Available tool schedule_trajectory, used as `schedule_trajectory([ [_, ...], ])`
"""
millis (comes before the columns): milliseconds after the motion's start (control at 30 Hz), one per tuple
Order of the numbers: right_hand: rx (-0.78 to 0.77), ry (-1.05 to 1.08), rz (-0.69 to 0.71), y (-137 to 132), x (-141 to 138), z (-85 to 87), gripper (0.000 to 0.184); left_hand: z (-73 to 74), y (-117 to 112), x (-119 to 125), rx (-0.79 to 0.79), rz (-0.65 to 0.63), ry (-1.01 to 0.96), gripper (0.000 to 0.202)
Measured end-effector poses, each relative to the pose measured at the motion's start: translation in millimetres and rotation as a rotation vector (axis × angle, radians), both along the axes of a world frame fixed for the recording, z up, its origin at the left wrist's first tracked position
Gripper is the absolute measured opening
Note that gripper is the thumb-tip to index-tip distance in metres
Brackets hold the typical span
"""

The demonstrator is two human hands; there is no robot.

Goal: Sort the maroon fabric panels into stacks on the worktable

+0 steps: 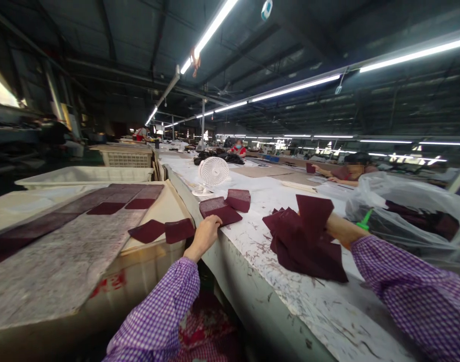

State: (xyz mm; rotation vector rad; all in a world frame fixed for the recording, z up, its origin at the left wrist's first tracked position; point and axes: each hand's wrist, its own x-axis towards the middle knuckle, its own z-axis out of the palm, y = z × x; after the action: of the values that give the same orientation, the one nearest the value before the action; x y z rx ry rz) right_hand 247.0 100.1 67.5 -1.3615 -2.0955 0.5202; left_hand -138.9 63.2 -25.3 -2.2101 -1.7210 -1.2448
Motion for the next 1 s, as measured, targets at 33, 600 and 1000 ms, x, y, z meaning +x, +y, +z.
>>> schedule_trajectory([
  [33, 0.004, -0.071, -0.054, 2.2, 3.7, 4.5, 0.034, 0.3, -0.7, -0.1, 0.016, 0.024, -0.021, 0.020],
  [600, 0.207, -0.322, 0.266, 30.0, -255.7, -18.7, 0.016, 19.5, 4.6, -7.6, 0.122, 0.233, -0.097, 0.024],
  [1000, -0.109, 0.086, 0.037, 54.6, -249.4, -38.1, 0.028, 24.3, 7.7, 7.2, -0.035, 0.177, 0.152, 0.027],
])
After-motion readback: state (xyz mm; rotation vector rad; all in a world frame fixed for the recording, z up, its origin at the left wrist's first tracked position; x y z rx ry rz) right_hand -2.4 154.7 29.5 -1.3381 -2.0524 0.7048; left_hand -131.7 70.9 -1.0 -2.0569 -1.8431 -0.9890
